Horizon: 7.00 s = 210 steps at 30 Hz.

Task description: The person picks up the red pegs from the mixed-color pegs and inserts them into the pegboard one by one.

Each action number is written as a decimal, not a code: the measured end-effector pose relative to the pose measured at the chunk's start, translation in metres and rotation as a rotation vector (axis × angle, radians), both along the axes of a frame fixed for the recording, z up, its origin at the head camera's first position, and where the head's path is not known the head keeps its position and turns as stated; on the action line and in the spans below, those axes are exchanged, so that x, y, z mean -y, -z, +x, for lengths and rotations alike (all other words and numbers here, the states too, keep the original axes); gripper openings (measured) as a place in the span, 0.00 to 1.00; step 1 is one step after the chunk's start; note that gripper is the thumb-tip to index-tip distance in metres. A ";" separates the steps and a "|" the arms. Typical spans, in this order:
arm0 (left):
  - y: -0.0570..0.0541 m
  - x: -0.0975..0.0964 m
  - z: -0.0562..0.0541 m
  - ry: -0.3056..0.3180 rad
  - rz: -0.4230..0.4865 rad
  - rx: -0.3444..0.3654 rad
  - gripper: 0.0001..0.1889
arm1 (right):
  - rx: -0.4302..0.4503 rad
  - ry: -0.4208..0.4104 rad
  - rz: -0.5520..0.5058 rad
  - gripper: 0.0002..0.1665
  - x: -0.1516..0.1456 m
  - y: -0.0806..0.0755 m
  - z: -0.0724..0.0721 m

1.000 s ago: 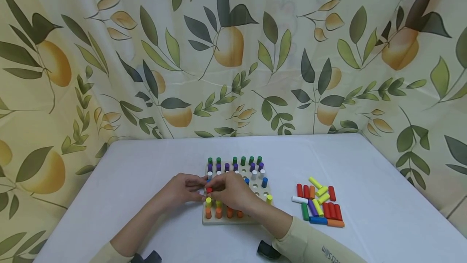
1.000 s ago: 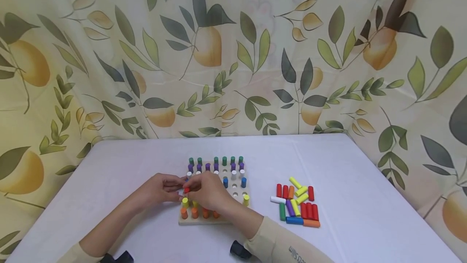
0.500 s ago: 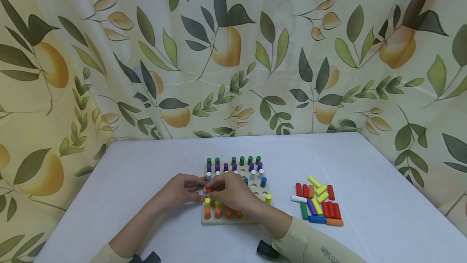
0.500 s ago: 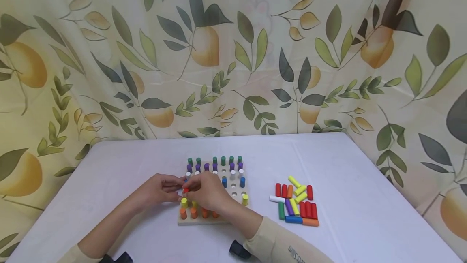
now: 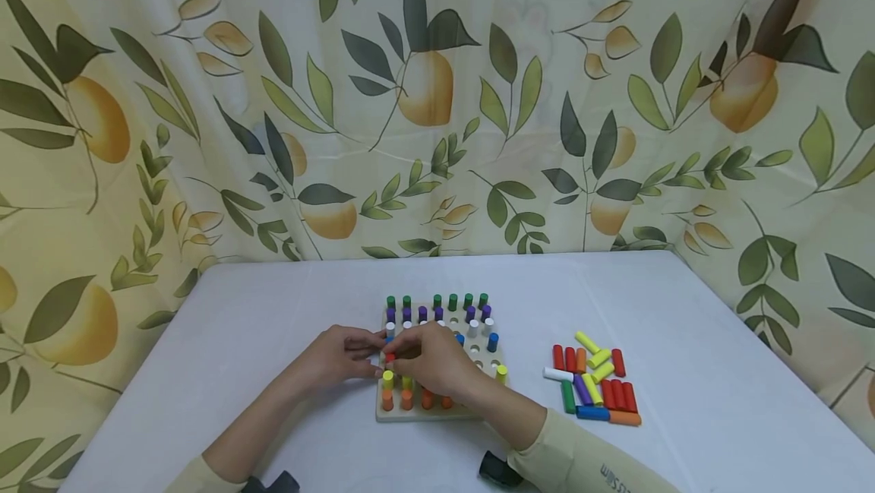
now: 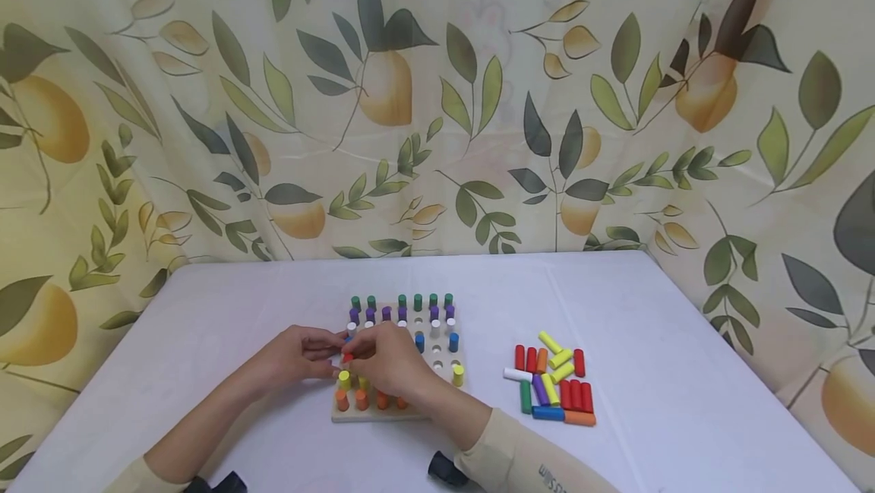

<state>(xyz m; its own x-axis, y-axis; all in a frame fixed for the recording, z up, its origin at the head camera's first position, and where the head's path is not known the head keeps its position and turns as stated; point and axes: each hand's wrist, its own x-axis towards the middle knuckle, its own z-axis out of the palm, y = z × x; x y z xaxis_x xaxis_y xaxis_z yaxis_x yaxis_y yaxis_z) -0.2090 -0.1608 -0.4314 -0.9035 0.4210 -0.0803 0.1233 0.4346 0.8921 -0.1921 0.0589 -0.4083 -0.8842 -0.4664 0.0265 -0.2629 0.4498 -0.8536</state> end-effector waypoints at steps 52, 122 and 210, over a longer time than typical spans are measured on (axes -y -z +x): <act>0.001 0.001 0.000 -0.018 -0.042 -0.016 0.19 | 0.020 0.004 -0.001 0.08 0.003 -0.007 0.005; 0.002 -0.006 0.002 -0.070 -0.078 0.027 0.19 | -0.012 0.147 -0.034 0.18 -0.137 -0.043 0.018; 0.003 -0.002 0.002 -0.098 -0.087 0.035 0.19 | 0.215 0.503 0.211 0.22 -0.307 -0.017 0.013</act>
<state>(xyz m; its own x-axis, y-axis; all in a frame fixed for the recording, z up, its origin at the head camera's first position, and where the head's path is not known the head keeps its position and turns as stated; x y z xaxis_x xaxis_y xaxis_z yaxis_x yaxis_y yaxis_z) -0.2072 -0.1589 -0.4346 -0.9360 0.3210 -0.1446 0.0462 0.5189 0.8536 -0.1793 0.3663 -0.3914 -0.9736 0.0364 -0.2255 0.1959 0.6405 -0.7425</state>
